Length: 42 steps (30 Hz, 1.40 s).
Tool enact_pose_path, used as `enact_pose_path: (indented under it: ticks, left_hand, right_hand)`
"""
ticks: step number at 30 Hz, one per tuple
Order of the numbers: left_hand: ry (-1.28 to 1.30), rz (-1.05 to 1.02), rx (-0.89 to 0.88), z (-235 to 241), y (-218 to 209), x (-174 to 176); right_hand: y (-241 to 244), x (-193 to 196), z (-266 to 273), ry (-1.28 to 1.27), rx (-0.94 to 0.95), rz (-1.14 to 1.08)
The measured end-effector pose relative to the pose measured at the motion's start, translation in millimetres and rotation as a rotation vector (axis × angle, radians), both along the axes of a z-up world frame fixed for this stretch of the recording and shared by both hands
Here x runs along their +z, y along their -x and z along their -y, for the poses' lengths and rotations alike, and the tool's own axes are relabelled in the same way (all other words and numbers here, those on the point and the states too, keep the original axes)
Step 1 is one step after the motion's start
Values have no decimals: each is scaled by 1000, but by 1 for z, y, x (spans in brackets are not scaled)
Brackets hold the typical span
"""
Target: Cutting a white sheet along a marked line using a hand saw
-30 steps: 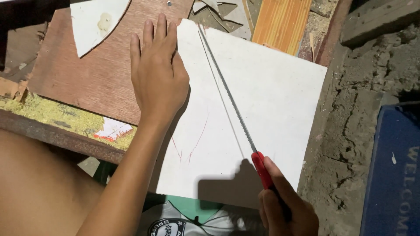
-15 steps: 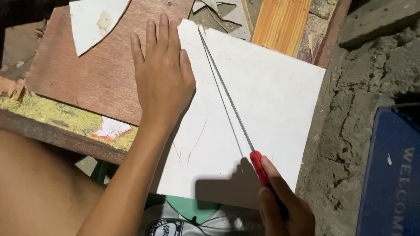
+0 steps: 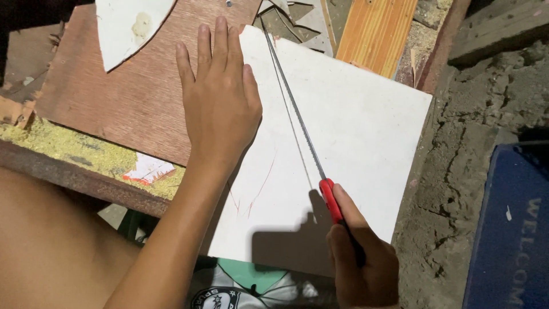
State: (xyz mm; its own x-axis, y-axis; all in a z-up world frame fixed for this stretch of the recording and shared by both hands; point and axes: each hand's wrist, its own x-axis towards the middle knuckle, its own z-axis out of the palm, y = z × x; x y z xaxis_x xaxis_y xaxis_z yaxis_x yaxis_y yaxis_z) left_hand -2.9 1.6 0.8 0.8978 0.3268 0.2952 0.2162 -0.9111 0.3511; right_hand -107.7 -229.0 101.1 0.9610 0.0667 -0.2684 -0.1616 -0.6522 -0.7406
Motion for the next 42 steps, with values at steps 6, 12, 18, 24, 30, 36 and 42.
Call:
enact_pose_path:
  ticks: [6,12,18,24,30,36,42]
  left_hand:
    - [-29,-5,23,2,0,-1]
    - [-2,-12,34,3,-1,0]
    - [20,-46,57,4,-2,3]
    - [-28,-7,73,3,0,-2]
    - [-25,-41,73,-1,-5,-4]
    - [26,-3,-2,3,1,3]
    - [-68,4,-7,12,6,-7]
  right_hand:
    - [2,21,-10,-10,-20,-33]
    - [-10,15,-12,18,37,-32]
    - [-16,24,-18,86,47,-14]
    - [-48,15,-56,39,208,-14]
    - [-13,8,-29,-22,-35,49]
    - [4,12,-8,-58,-109,-64]
    - [5,14,-2,-69,-103,-114]
